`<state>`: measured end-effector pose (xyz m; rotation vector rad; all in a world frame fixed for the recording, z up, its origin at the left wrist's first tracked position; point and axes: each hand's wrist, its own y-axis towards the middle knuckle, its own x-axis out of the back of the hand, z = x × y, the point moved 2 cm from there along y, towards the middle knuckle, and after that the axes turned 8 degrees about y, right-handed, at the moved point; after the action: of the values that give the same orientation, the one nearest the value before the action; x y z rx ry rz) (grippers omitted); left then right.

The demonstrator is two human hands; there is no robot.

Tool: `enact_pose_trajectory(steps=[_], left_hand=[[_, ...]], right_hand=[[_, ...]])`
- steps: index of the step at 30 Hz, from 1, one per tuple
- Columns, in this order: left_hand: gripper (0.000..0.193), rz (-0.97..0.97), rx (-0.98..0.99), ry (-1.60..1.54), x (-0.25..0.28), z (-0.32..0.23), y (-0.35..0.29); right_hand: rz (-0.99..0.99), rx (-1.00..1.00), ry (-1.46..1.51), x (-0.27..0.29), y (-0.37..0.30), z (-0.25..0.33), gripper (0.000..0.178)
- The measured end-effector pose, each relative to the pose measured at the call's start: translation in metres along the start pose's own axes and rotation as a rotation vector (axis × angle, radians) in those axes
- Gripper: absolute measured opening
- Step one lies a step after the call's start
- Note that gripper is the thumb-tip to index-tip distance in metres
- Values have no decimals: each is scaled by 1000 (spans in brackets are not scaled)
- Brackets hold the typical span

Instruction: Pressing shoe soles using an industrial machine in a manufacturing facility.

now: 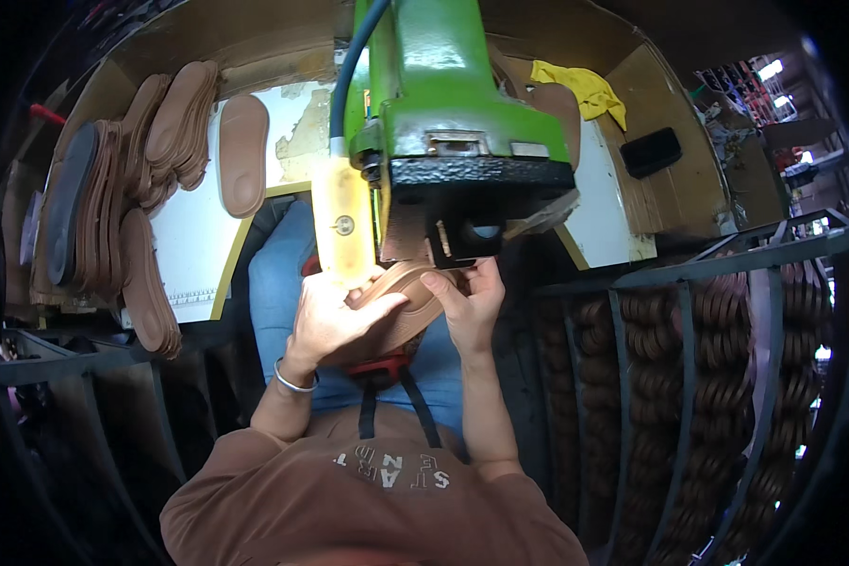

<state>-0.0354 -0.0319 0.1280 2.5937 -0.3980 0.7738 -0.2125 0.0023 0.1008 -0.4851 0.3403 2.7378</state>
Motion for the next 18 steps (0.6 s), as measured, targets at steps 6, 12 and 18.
enact_pose_trajectory(steps=[6, 12, 18], left_hand=[[30, -96, 182, -352, -33, 10, -22], [21, -38, 133, -249, -56, 15, -13], [15, -158, 136, -371, -71, 14, -9]], right_hand=[[37, -67, 104, -20, 4, -5, 35], [-95, -19, -77, 10, -39, -20, 73], [125, -765, 30, 93, -156, -63, 34]])
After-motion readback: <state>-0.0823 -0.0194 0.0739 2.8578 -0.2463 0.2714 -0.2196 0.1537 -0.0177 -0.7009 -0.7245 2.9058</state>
